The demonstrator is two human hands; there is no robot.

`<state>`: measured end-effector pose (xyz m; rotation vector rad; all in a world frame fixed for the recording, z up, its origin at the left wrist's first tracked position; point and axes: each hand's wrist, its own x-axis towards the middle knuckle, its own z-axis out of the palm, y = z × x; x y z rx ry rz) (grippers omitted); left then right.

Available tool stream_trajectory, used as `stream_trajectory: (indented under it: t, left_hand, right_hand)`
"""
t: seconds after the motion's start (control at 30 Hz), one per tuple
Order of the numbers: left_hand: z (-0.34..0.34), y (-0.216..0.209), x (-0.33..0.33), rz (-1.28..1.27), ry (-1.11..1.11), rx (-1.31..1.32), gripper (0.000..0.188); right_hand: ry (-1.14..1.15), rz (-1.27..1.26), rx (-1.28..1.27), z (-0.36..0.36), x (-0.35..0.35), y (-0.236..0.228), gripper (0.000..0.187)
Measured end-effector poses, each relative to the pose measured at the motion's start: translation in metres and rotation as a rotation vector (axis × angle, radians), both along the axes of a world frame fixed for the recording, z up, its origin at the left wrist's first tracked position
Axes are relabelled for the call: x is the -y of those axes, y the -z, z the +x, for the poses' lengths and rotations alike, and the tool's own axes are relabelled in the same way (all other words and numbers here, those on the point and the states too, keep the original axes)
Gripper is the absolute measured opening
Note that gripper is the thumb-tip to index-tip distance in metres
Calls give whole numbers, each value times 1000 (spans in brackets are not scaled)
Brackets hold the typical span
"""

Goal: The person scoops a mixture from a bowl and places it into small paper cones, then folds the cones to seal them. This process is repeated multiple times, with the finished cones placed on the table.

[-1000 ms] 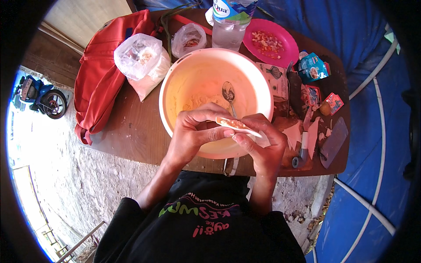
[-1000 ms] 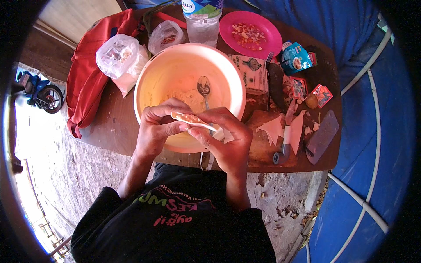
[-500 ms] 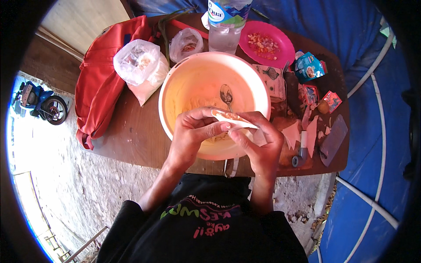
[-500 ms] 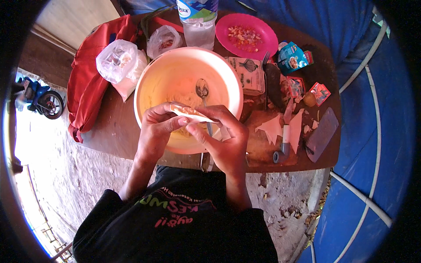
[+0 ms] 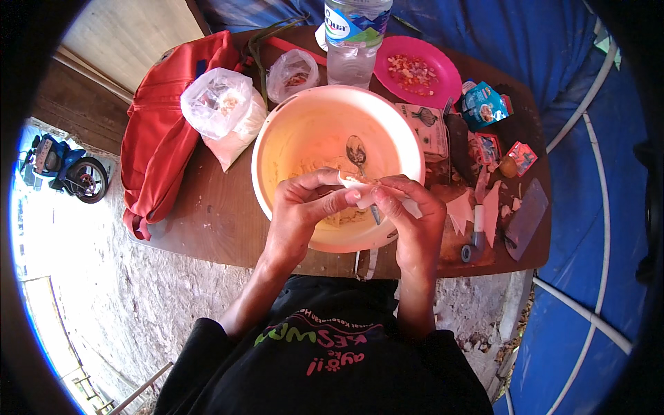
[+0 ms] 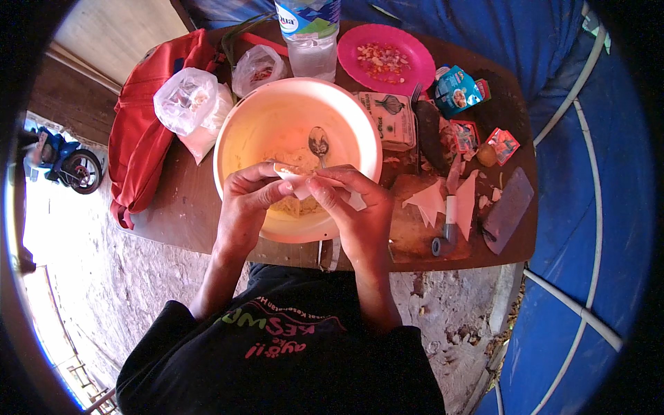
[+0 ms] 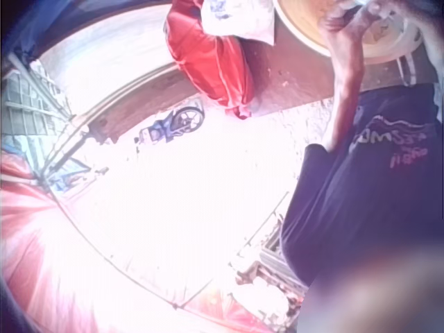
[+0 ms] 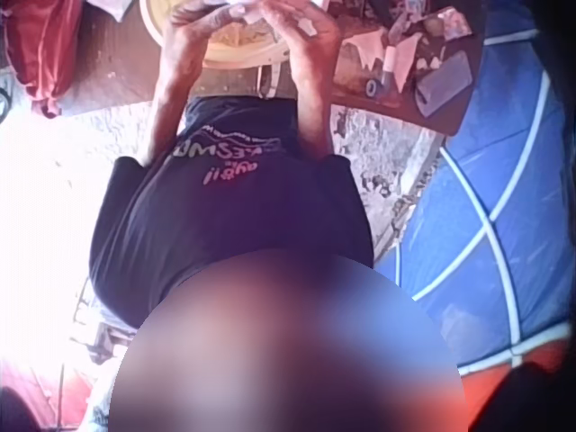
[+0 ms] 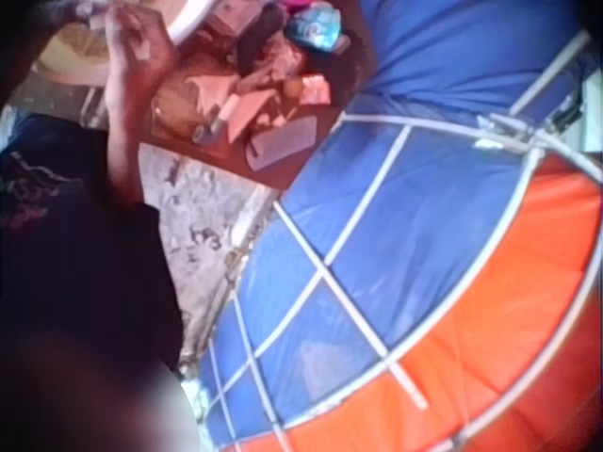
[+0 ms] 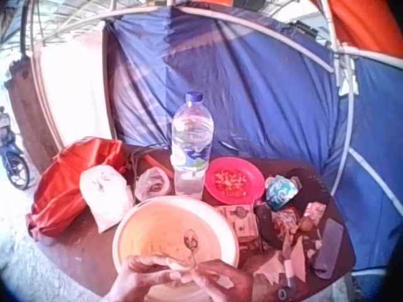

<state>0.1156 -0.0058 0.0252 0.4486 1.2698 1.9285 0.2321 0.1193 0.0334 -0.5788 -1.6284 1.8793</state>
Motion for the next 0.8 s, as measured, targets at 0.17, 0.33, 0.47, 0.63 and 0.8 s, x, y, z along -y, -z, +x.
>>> stream_trajectory:
  t: [0.17, 0.33, 0.47, 0.63, 0.8]
  left_hand:
    - [1, -3, -3, -59, 18, 13, 13]
    - [-1, -2, -5, -62, -15, 5, 16]
    - [-4, -1, -6, -49, -12, 33, 17]
    - [-3, -1, -13, -15, -10, 68, 18]
    - [2, -3, -18, 27, 1, 118, 21]
  right_hand:
    - [-36, -51, -8, 3, -1, 0, 20]
    - [11, -105, 48, 7, -4, -2, 18]
    - [-27, -123, 131, 14, -15, -8, 16]
    - [-123, -88, 139, 19, -28, -13, 17]
    - [-116, -77, 124, 17, -26, -10, 18]
